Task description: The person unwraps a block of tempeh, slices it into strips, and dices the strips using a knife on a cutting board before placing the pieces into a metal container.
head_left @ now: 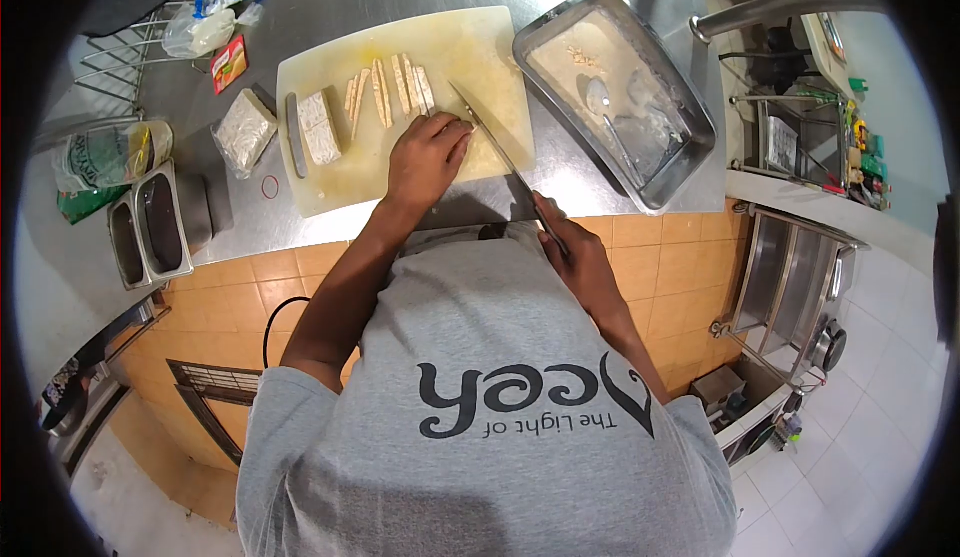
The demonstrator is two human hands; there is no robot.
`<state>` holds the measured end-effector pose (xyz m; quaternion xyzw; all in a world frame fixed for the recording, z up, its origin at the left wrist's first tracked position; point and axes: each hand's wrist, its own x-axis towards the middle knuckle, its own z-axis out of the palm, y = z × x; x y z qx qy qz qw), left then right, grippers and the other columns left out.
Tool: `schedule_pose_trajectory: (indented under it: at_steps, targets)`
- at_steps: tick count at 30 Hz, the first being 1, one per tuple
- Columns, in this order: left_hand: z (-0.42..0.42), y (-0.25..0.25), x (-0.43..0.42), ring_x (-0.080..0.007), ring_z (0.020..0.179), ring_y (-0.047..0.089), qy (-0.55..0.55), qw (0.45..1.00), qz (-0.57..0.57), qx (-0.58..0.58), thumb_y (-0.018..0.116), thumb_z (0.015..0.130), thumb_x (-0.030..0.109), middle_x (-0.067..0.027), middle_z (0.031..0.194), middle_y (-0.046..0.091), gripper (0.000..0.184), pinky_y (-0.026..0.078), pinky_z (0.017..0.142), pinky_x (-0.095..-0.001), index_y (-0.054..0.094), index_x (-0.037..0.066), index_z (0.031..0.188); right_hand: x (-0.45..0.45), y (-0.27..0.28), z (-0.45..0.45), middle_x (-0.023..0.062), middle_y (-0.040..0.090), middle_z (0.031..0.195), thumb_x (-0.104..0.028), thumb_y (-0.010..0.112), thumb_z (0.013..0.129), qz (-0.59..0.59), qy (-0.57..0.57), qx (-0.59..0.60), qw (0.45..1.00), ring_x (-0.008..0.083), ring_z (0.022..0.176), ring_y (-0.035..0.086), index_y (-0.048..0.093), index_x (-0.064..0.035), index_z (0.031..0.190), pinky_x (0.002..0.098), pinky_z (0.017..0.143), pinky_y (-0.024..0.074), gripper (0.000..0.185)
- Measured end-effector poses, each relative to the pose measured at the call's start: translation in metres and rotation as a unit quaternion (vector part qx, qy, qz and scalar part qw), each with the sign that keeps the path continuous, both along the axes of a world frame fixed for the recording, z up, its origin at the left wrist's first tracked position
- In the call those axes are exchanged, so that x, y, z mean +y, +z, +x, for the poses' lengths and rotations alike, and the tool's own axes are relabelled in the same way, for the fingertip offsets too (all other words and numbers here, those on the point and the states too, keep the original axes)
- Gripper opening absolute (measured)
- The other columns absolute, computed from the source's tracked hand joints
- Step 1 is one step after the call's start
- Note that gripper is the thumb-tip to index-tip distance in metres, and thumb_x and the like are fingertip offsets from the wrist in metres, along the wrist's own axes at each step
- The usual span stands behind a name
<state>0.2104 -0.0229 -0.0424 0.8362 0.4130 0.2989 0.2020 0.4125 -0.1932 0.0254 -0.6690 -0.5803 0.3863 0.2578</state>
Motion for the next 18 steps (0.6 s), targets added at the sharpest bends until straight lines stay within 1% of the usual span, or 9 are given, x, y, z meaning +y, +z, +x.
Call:
schedule_pose_trajectory:
  at_steps: [1, 3, 6, 14, 17, 18]
  targets:
    - [0.001, 0.001, 0.000, -0.0276, 0.088, 0.064, 0.001, 1.000, -0.002, -0.002, 0.072, 0.086, 0.012, -0.0051, 0.099, 0.069, 0.014, 0.054, 0.078, -0.0377, 0.073, 0.009, 0.099, -0.002, -0.005, 0.001, 0.0240, 0.064, 0.105, -0.004, 0.062, 0.095, 0.034, 0.005, -0.009, 0.999, 0.0387, 0.095, 0.061, 0.047, -0.0155, 0.150, 0.0428, 0.083, 0.0502, 0.058]
    - [0.002, 0.001, -0.002, -0.0275, 0.088, 0.064, 0.011, 1.000, -0.002, -0.006, 0.072, 0.086, 0.012, -0.0053, 0.098, 0.069, 0.014, 0.054, 0.078, -0.0376, 0.073, 0.009, 0.099, -0.005, -0.007, 0.004, 0.0211, 0.066, 0.090, -0.004, 0.063, 0.094, 0.070, 0.009, -0.013, 0.997, 0.0381, 0.076, 0.064, 0.047, -0.0172, 0.150, 0.0439, 0.072, 0.0514, 0.060]
    - [0.002, 0.000, -0.001, -0.0273, 0.088, 0.064, 0.018, 1.000, 0.002, -0.008, 0.072, 0.086, 0.012, -0.0051, 0.098, 0.069, 0.012, 0.054, 0.078, -0.0374, 0.073, 0.009, 0.098, -0.012, -0.002, 0.006, 0.0199, 0.065, 0.087, -0.004, 0.064, 0.094, 0.068, 0.011, -0.003, 0.998, 0.0367, 0.074, 0.063, 0.047, -0.0170, 0.150, 0.0433, 0.070, 0.0515, 0.061]
    - [0.001, 0.001, 0.000, -0.0258, 0.086, 0.066, 0.014, 1.000, -0.006, -0.018, 0.073, 0.086, 0.013, -0.0038, 0.097, 0.072, 0.012, 0.055, 0.078, -0.0353, 0.076, 0.009, 0.097, -0.019, 0.007, 0.002, 0.0184, 0.066, 0.085, -0.005, 0.063, 0.094, 0.040, 0.012, -0.029, 0.999, 0.0365, 0.076, 0.064, 0.046, -0.0179, 0.151, 0.0449, 0.071, 0.0515, 0.061]
    - [-0.001, 0.003, 0.001, -0.0248, 0.087, 0.066, 0.005, 1.000, -0.008, -0.003, 0.073, 0.086, 0.013, -0.0034, 0.099, 0.072, 0.013, 0.055, 0.078, -0.0350, 0.076, 0.010, 0.098, -0.015, 0.009, 0.002, 0.0244, 0.067, 0.120, -0.003, 0.064, 0.094, -0.052, 0.011, -0.036, 0.998, 0.0409, 0.103, 0.068, 0.047, -0.0140, 0.150, 0.0413, 0.085, 0.0539, 0.059]
    - [-0.002, 0.003, 0.001, -0.0242, 0.088, 0.066, 0.002, 1.000, -0.010, 0.004, 0.074, 0.086, 0.013, -0.0033, 0.099, 0.072, 0.013, 0.055, 0.078, -0.0353, 0.076, 0.010, 0.099, -0.013, 0.007, 0.001, 0.0248, 0.067, 0.120, -0.003, 0.064, 0.094, -0.044, 0.008, -0.031, 0.998, 0.0409, 0.104, 0.068, 0.048, -0.0143, 0.150, 0.0414, 0.086, 0.0539, 0.059]
